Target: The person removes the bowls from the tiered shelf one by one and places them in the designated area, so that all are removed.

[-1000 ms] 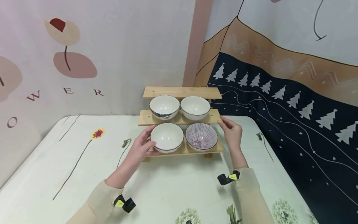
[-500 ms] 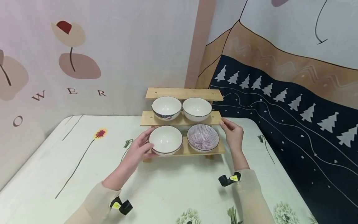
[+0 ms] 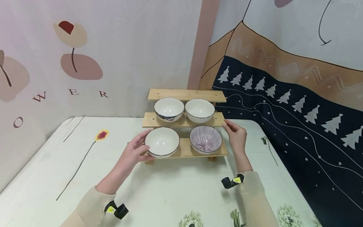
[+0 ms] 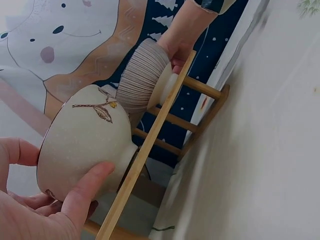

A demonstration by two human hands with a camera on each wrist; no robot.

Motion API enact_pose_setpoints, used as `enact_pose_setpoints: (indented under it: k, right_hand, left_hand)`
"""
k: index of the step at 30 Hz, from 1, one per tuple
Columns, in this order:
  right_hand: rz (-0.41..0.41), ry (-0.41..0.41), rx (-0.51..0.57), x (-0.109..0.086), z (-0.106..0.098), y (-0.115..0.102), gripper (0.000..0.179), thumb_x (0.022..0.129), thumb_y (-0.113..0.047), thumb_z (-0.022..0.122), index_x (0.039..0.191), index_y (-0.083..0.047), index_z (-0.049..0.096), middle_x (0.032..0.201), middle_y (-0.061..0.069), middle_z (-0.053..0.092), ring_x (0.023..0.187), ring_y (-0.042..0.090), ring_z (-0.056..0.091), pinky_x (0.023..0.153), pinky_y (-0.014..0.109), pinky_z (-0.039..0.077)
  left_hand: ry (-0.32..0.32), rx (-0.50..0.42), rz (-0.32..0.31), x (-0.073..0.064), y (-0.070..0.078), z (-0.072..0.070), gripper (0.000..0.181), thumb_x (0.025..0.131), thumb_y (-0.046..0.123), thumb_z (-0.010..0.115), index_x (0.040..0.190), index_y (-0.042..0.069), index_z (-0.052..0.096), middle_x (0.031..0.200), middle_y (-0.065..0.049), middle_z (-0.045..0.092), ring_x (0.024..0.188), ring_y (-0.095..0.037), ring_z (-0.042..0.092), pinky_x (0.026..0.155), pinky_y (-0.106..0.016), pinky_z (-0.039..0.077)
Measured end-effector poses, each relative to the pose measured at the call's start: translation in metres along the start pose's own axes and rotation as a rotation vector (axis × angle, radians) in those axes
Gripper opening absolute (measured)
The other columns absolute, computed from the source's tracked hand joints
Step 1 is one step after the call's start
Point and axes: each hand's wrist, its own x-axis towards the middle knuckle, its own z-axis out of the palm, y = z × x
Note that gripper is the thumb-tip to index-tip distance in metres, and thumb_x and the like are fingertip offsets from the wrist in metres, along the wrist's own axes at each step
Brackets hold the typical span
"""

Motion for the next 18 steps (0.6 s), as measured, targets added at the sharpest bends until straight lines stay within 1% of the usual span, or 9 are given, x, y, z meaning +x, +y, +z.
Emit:
enact_pose_setpoints:
  k: [4,10,14,18]
  right_hand:
    - [-0.004,0.003,0.002,0.001,0.000,0.001,0.038,0.095,-0.024,0.069,0.129,-0.006,0.067,0.132,0.016,0.065,0.081,-0.021,0.058,0.078,0.000,0.051]
    - [-0.009,0.002,0.006,0.002,0.000,0.001,0.037,0.095,-0.022,0.069,0.128,-0.005,0.067,0.132,0.017,0.064,0.082,-0.020,0.057,0.079,0.000,0.052]
    - [-0.016,0.004,0.006,0.003,0.000,0.002,0.037,0.095,-0.022,0.069,0.128,-0.005,0.067,0.132,0.017,0.064,0.082,-0.021,0.057,0.079,0.000,0.052]
    - [-0.026,0.007,0.009,0.003,0.000,0.003,0.036,0.095,-0.021,0.069,0.127,-0.004,0.067,0.132,0.018,0.064,0.082,-0.021,0.057,0.078,0.000,0.052]
  left_hand:
    - [-0.004,0.011,0.000,-0.004,0.003,-0.006,0.067,0.092,-0.001,0.049,0.156,0.011,0.031,0.163,-0.011,0.030,0.144,-0.035,0.040,0.081,-0.035,0.065]
    - [0.014,0.020,-0.011,-0.009,0.007,-0.014,0.067,0.093,-0.001,0.050,0.156,0.012,0.031,0.164,-0.011,0.030,0.143,-0.035,0.040,0.083,-0.033,0.064]
    - [0.024,0.026,-0.007,-0.012,0.009,-0.020,0.066,0.093,-0.001,0.049,0.155,0.011,0.031,0.163,-0.011,0.030,0.141,-0.036,0.041,0.082,-0.033,0.065]
    - [0.033,0.036,-0.006,-0.014,0.010,-0.024,0.065,0.094,-0.001,0.047,0.156,0.011,0.030,0.164,-0.010,0.029,0.142,-0.035,0.040,0.081,-0.033,0.065]
